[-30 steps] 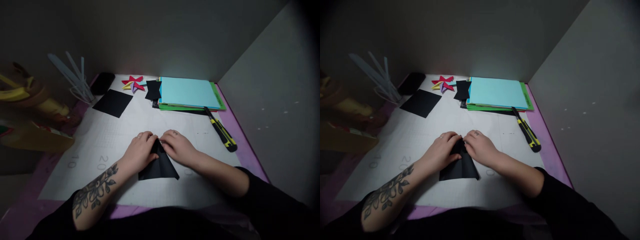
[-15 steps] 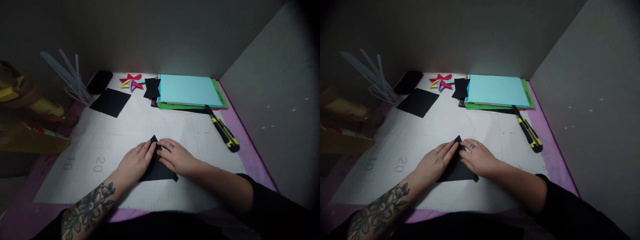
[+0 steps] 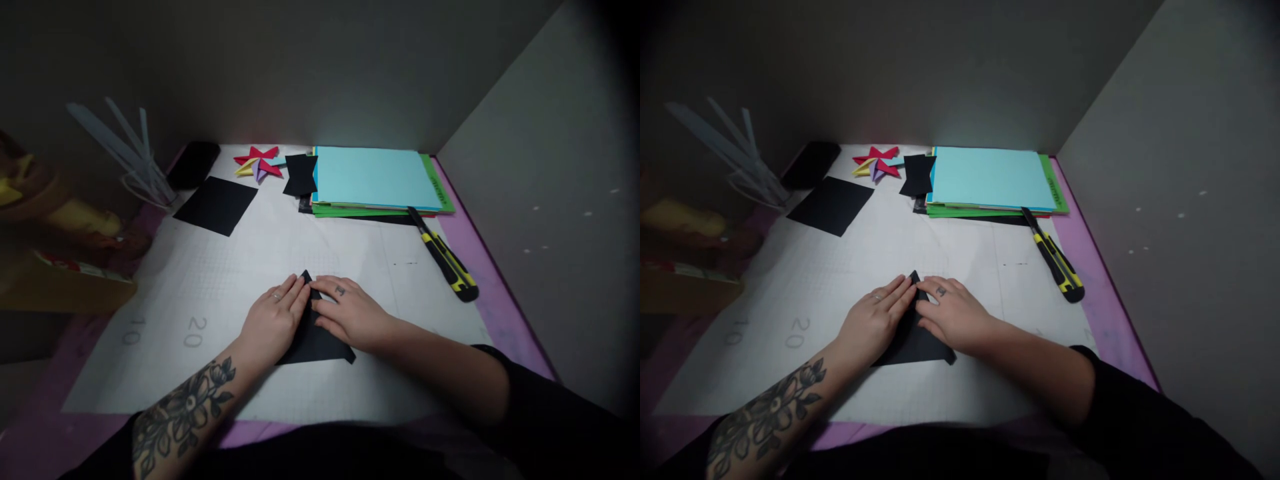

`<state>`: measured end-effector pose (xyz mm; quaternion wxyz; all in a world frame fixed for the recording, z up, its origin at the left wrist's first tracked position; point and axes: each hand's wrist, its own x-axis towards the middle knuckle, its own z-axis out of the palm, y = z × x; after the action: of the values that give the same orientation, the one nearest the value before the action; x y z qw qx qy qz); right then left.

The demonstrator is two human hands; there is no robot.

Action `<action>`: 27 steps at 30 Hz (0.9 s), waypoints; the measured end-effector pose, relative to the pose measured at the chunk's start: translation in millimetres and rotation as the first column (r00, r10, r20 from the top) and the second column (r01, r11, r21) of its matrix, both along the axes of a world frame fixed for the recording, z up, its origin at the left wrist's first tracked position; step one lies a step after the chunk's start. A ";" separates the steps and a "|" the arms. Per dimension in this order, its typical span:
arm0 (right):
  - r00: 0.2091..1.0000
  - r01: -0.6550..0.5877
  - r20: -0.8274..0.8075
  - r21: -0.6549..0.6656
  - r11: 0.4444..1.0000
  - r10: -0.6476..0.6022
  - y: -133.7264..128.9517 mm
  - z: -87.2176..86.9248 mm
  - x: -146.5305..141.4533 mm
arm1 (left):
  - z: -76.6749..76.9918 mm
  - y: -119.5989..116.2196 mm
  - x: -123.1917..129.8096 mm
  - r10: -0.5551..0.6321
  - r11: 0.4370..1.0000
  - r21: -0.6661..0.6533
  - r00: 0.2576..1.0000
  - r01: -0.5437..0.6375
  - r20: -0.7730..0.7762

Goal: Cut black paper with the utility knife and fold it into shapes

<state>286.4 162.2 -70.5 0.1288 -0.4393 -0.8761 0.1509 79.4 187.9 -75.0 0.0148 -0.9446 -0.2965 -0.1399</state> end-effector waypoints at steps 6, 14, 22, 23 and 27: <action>0.998 0.021 -0.065 -0.033 0.999 -0.023 -0.1 -2.1 -0.2 | -3.1 1.6 -0.2 -0.011 1.000 0.002 0.999 0.011 0.045; 0.994 0.057 -0.090 -0.111 0.992 -0.067 1.4 -0.9 -1.4 | -1.7 0.5 0.9 -0.020 1.000 -0.005 0.998 0.020 0.067; 0.993 0.067 -0.092 -0.130 0.989 -0.079 1.7 -1.2 -1.7 | -0.9 0.0 0.7 -0.019 1.000 0.003 0.999 0.018 0.029; 0.992 0.066 -0.097 -0.132 0.989 -0.079 1.6 -1.5 -1.7 | -1.0 -0.2 0.8 -0.017 1.000 -0.005 0.999 0.017 0.030; 0.992 0.066 -0.096 -0.147 0.987 -0.080 2.1 -1.4 -1.6 | 0.2 -1.3 1.5 -0.007 1.000 -0.028 0.999 0.008 0.037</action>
<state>284.8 164.3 -72.0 0.1468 -0.4711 -0.8386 0.2310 80.9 186.6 -74.8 -0.0047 -0.9432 -0.2951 -0.1529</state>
